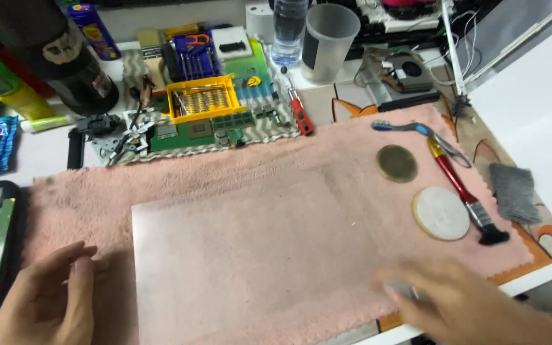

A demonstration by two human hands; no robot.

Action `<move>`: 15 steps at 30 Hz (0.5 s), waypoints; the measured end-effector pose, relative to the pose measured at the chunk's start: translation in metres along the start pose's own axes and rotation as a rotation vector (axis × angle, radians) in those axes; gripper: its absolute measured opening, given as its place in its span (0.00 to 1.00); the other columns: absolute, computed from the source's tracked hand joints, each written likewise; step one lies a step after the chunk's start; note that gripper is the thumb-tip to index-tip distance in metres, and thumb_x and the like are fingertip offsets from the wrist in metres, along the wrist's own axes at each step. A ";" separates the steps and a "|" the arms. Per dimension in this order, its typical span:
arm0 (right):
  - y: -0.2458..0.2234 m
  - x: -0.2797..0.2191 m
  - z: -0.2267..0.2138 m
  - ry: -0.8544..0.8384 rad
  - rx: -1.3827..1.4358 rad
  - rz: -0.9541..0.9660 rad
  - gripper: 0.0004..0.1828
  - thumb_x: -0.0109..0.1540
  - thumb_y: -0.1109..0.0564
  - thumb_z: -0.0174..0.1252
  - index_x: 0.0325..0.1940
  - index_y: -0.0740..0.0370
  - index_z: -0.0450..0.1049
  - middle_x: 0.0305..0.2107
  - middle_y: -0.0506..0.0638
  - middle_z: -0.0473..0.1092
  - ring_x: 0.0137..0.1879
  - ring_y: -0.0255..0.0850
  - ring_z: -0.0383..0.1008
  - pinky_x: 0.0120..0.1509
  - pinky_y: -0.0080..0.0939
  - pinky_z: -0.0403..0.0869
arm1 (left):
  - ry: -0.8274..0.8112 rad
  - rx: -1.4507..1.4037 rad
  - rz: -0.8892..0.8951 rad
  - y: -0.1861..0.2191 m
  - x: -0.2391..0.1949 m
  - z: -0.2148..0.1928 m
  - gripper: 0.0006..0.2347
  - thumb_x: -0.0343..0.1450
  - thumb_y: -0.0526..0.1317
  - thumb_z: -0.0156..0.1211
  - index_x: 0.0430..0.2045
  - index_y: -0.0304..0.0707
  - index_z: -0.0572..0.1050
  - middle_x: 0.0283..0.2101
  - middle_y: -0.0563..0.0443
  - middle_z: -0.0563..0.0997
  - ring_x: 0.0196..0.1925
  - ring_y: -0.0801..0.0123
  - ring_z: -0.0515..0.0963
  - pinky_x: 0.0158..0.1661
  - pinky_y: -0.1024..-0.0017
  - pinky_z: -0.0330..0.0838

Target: The person cleans a rectangular screen panel placed on a pink towel using a small brush with a red and gold handle. They repeatedly rub the surface in circular and back-and-forth motions across the entire panel.

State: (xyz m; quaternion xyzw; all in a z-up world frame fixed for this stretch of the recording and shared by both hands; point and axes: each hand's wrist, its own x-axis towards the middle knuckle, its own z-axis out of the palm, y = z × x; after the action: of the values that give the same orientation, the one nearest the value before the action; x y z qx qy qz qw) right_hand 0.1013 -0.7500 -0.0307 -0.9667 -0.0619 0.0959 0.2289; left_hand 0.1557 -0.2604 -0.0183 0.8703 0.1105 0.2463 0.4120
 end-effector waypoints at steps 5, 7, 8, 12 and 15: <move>-0.028 0.042 -0.049 0.289 0.042 0.022 0.25 0.72 0.43 0.56 0.70 0.46 0.83 0.43 0.41 0.88 0.42 0.31 0.84 0.51 0.39 0.76 | -0.325 -0.188 -0.453 -0.071 0.025 0.012 0.25 0.80 0.30 0.58 0.78 0.36 0.71 0.65 0.34 0.85 0.63 0.51 0.85 0.61 0.56 0.74; -0.040 0.090 -0.060 0.401 0.162 -0.077 0.27 0.75 0.46 0.54 0.78 0.52 0.74 0.40 0.44 0.85 0.37 0.32 0.80 0.47 0.37 0.76 | -0.292 -0.194 -0.382 -0.057 0.012 0.016 0.24 0.78 0.28 0.61 0.74 0.33 0.74 0.64 0.32 0.86 0.63 0.50 0.87 0.62 0.53 0.76; -0.046 0.114 -0.065 0.488 0.296 -0.178 0.30 0.79 0.50 0.51 0.86 0.59 0.65 0.36 0.47 0.81 0.33 0.32 0.77 0.44 0.34 0.77 | -0.259 -0.181 -0.326 -0.051 0.005 0.016 0.23 0.76 0.27 0.64 0.71 0.31 0.76 0.62 0.30 0.87 0.62 0.49 0.88 0.63 0.51 0.78; -0.042 0.196 -0.080 0.585 0.361 -0.154 0.31 0.77 0.42 0.53 0.80 0.61 0.72 0.68 0.53 0.80 0.75 0.42 0.79 0.77 0.44 0.76 | -0.204 -0.180 -0.288 -0.093 -0.003 0.036 0.21 0.77 0.30 0.64 0.69 0.30 0.79 0.63 0.30 0.88 0.60 0.40 0.89 0.56 0.50 0.83; -0.027 0.243 -0.076 0.580 0.406 -0.063 0.23 0.76 0.53 0.60 0.73 0.64 0.72 0.60 0.55 0.84 0.63 0.46 0.87 0.71 0.46 0.85 | -0.140 -0.205 -0.316 -0.152 -0.001 0.057 0.21 0.76 0.29 0.68 0.67 0.26 0.82 0.59 0.26 0.88 0.51 0.42 0.89 0.54 0.54 0.82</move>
State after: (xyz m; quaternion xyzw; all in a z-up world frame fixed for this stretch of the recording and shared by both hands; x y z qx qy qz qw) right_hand 0.3523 -0.7191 0.0101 -0.8862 -0.0036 -0.1794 0.4271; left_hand 0.1861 -0.2017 -0.1661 0.8107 0.1912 0.1273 0.5385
